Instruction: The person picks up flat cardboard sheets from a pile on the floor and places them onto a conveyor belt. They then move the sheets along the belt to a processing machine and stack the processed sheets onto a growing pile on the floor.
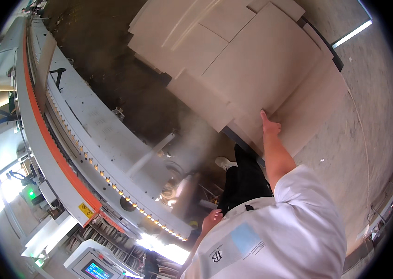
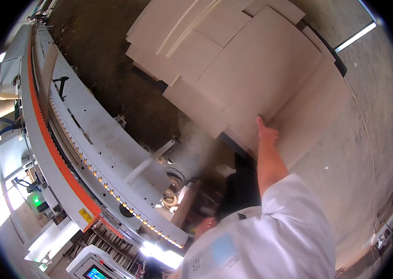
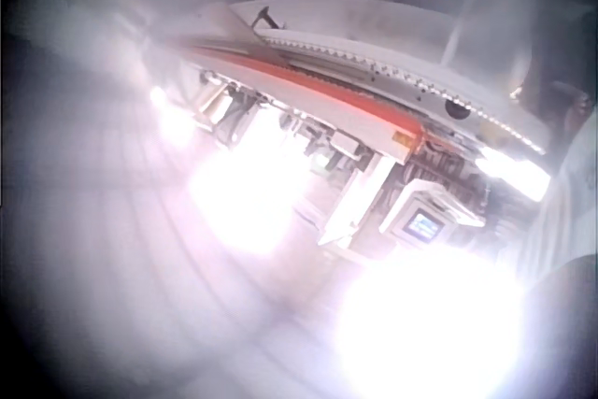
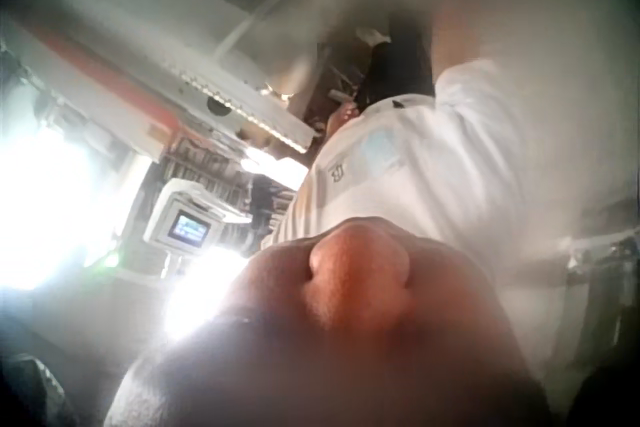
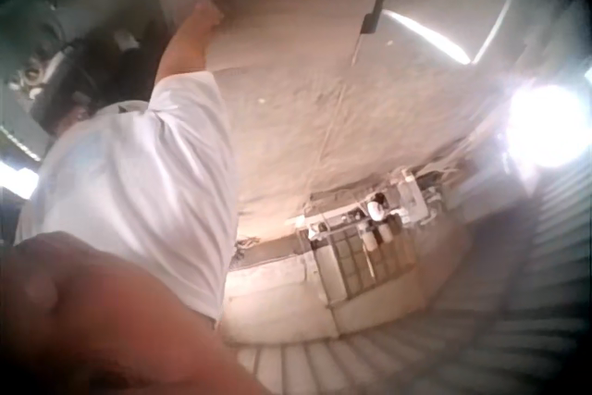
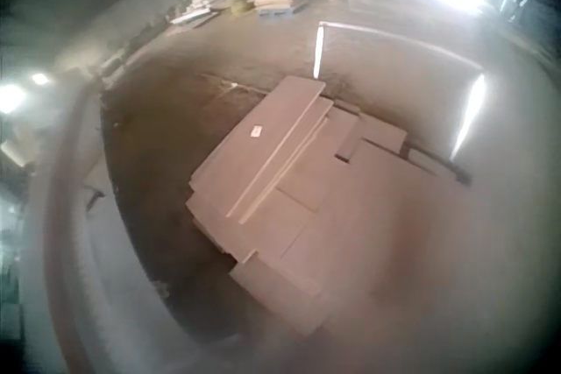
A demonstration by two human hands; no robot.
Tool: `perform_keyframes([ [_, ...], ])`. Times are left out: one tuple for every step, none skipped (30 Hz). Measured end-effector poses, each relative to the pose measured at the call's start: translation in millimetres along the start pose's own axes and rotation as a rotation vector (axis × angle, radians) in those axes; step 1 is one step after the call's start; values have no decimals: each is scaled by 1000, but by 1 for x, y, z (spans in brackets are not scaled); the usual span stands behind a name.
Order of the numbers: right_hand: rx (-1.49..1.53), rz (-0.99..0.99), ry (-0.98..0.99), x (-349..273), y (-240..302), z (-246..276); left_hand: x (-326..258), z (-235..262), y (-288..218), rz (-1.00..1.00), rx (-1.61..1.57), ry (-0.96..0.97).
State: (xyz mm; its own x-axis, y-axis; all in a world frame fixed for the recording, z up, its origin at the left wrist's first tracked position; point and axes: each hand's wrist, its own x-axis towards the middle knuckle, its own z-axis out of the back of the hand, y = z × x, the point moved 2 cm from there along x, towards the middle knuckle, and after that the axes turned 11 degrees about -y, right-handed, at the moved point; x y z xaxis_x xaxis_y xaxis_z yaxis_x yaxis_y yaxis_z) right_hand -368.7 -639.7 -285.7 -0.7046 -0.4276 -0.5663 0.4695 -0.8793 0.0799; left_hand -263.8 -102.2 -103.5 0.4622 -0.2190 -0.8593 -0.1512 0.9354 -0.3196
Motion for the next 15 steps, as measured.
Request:
perform_keyframes([
  [27, 12, -16, 7, -6, -5, 3, 0, 2, 7, 0, 10],
  [55, 27, -33, 15, -15, -11, 2, 0, -3, -2, -41, 29],
  [193, 64, 65, 31, -32, -18, 3, 0, -5, -8, -45, 44],
  [327, 111, 160, 57, -54, -26, 3, -3, -5, -10, -56, 58],
  [470, 159, 257, 73, -66, -28, 12, -5, -1, -18, -28, 65],
  [547, 95, 307, 74, -73, -20, 16, -4, 0, -29, -4, 61],
  [625, 31, 356, 75, -82, -8, 24, -2, 1, -44, 23, 59],
  [703, -32, 405, 75, -85, 2, 25, 4, -4, -62, 41, 51],
  [689, -73, 399, 87, -93, 3, 20, 11, -16, -131, 91, 51],
  [677, -114, 393, 99, -102, 3, 19, 18, -30, -204, 141, 45],
  [660, -151, 390, 105, -108, 3, 15, 26, -61, -329, 220, 37],
  [658, -129, 444, 105, -113, 3, 14, 34, -91, -456, 301, 29],
  [657, -111, 497, 100, -123, 4, 15, 39, -114, -386, 246, 46],
  [658, -85, 552, 87, -123, 11, 20, 41, -138, -320, 187, 58],
  [700, -127, 615, 68, -127, 14, 26, 42, -154, -253, 128, 71],
])
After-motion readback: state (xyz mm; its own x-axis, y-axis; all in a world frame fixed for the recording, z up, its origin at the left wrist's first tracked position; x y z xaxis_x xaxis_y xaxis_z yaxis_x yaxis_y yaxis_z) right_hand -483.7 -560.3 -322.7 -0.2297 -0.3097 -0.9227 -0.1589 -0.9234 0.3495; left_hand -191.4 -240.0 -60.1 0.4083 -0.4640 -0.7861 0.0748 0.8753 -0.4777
